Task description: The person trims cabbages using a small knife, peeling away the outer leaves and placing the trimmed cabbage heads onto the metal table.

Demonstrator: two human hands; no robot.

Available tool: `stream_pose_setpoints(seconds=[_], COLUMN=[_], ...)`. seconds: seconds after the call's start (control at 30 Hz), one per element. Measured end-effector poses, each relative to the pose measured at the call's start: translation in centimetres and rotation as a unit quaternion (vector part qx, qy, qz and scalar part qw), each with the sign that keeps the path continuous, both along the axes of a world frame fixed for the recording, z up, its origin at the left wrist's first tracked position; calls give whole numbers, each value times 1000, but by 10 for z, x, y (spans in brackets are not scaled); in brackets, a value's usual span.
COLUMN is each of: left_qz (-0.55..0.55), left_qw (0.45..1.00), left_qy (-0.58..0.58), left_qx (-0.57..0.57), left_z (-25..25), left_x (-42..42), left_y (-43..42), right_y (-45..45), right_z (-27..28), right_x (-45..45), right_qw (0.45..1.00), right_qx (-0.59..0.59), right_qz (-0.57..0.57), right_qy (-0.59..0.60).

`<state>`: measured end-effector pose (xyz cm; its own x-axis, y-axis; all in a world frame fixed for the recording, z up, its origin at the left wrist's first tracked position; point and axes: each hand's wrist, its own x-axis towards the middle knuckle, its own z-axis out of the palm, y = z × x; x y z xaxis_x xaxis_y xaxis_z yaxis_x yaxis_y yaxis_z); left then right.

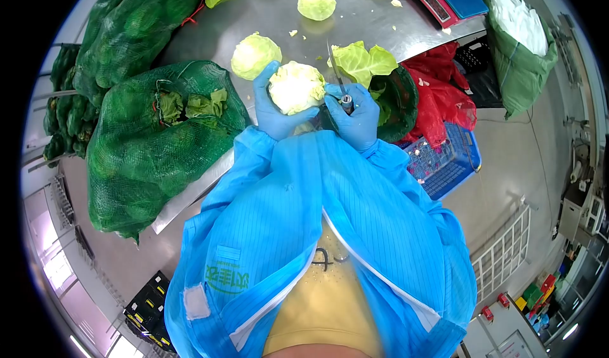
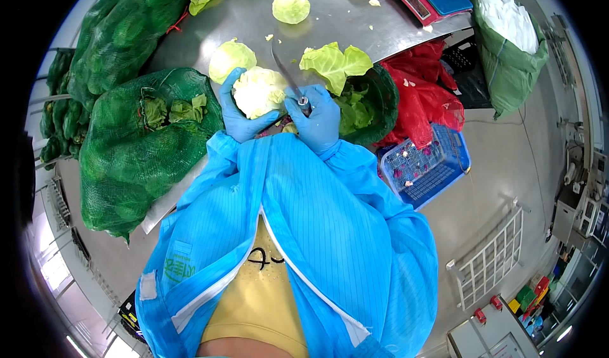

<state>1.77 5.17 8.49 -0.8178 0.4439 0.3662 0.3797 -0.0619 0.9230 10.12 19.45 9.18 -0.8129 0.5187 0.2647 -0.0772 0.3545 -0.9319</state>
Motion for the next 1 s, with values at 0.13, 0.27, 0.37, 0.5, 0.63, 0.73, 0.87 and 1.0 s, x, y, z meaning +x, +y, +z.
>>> stream_pose_setpoints(seconds=[0.13,0.27,0.37,0.5,0.63,0.73,0.87,1.0], left_qz=[-9,-4,-12,-33,-62,-46,-40,-83], left_qw=[1000,1000,999,998,986,988,989,946], left_qy=[6,-4,-32,-34,-105,-120,-115,-271], left_qx=[1,-6,20,37,111,83,82,156], left_z=[0,0,-3,-6,-11,-7,-7,-14], left_x=[0,0,-1,-3,-3,-2,-5,-10], left_y=[0,1,1,0,5,4,2,1], right_y=[2,3,5,18,17,16,20,26], right_z=[0,1,0,6,8,19,6,-18], right_x=[-1,-1,-2,-4,-4,2,5,11], right_qw=[1000,1000,989,929,974,997,998,985], right_qx=[13,-14,-139,-331,-185,77,50,-163], right_qz=[2,9,47,134,123,30,-14,-49], right_qy=[-19,-21,-32,-97,-32,11,42,-15])
